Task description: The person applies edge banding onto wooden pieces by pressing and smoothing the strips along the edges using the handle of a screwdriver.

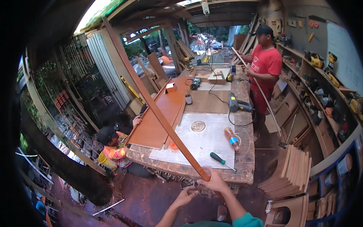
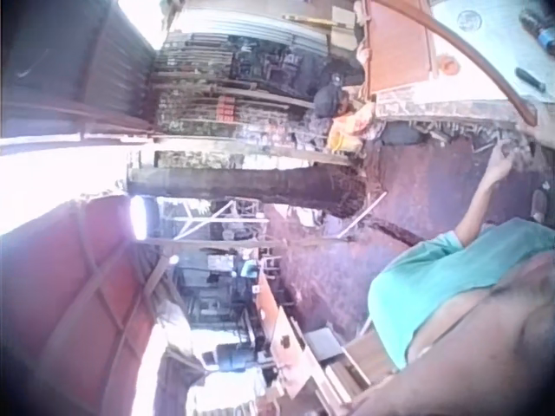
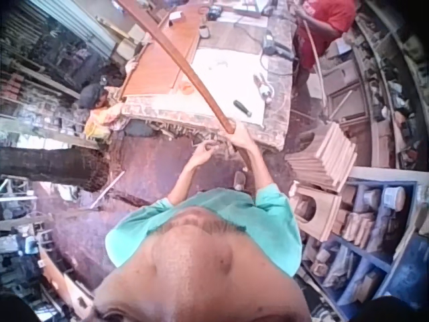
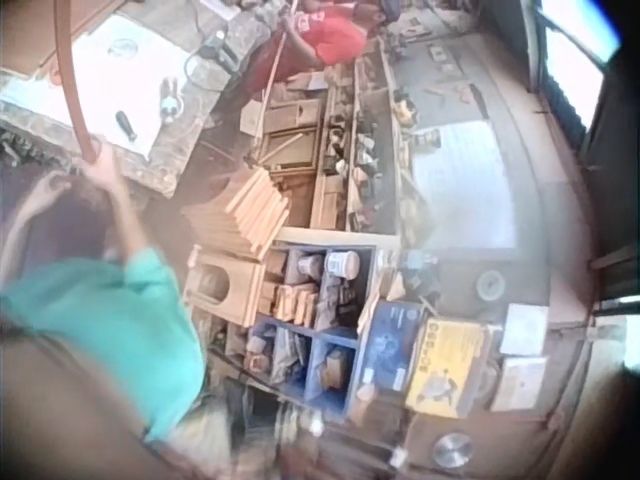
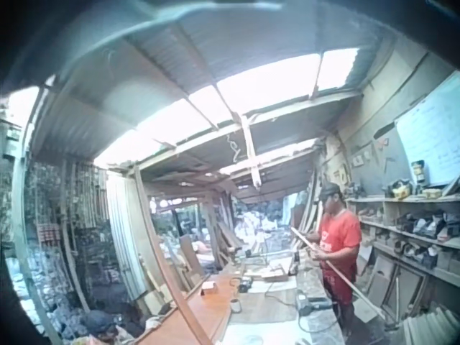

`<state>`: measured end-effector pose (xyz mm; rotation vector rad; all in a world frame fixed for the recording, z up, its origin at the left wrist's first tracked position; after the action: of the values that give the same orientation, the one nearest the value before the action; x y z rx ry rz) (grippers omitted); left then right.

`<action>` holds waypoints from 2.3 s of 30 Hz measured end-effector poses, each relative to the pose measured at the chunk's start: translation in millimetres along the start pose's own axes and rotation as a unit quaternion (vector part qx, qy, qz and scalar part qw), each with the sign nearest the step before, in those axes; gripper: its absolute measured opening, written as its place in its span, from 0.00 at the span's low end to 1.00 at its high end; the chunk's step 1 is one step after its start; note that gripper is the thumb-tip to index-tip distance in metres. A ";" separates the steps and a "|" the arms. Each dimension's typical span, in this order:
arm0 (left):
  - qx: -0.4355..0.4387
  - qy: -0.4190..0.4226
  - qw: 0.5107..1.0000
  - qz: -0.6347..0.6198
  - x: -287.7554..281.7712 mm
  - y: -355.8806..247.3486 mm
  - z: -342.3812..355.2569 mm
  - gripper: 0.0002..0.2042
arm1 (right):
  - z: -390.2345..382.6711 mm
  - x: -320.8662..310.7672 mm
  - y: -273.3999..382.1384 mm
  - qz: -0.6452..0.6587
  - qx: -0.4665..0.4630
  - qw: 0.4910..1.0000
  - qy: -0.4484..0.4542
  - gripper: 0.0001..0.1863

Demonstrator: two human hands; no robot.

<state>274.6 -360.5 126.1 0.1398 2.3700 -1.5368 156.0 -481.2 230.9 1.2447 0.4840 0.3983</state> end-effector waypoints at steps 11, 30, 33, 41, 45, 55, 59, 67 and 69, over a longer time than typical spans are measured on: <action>0.017 -0.064 0.994 -0.090 -29.4 4.0 -34.3 0.43 | -99.6 33.1 -94.5 -0.159 0.112 0.973 -0.124 0.16; 0.115 -0.030 0.970 -0.212 -20.6 -28.1 -4.5 0.22 | -179.3 7.7 -136.8 -0.105 0.127 0.976 -0.139 0.12; 0.119 -0.020 0.974 -0.190 -19.9 -32.9 -17.9 0.22 | -187.5 10.4 -128.6 -0.011 0.112 0.985 -0.132 0.19; 0.189 0.016 0.961 -0.200 2.1 -33.1 -33.4 0.16 | -151.3 7.6 -53.8 0.097 -0.015 0.993 -0.068 0.44; 0.169 0.059 0.963 -0.199 37.5 -19.9 -38.9 0.16 | -94.7 -0.2 -22.3 0.138 -0.026 0.985 -0.102 0.47; 0.158 0.132 0.977 -0.063 80.8 -24.3 -55.5 0.18 | -23.5 77.9 35.2 0.282 0.142 0.930 0.186 0.26; 0.206 0.155 0.960 0.112 70.6 -31.3 -66.5 0.26 | -42.2 68.5 -5.0 0.224 0.181 0.951 0.111 0.13; 0.307 -0.012 0.947 -0.094 -28.9 -77.1 -57.3 0.42 | -78.8 46.0 -49.2 0.224 0.155 0.956 0.105 0.38; 0.294 -0.045 0.948 -0.114 -25.4 -88.5 -50.1 0.40 | -83.0 37.4 -53.0 0.155 0.118 0.979 0.057 0.36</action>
<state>266.3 -350.1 230.1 -0.0763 1.8380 -2.2695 142.6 -409.5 154.8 1.5395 0.4441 0.6951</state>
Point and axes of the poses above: each hand's wrist, its own z-axis towards the middle knuckle, its own x-axis out of the palm, y = z × x, the point moved 10 cm from there along z, towards the middle knuckle, and after that the axes turned 11 degrees about z, right-handed, at the moved point
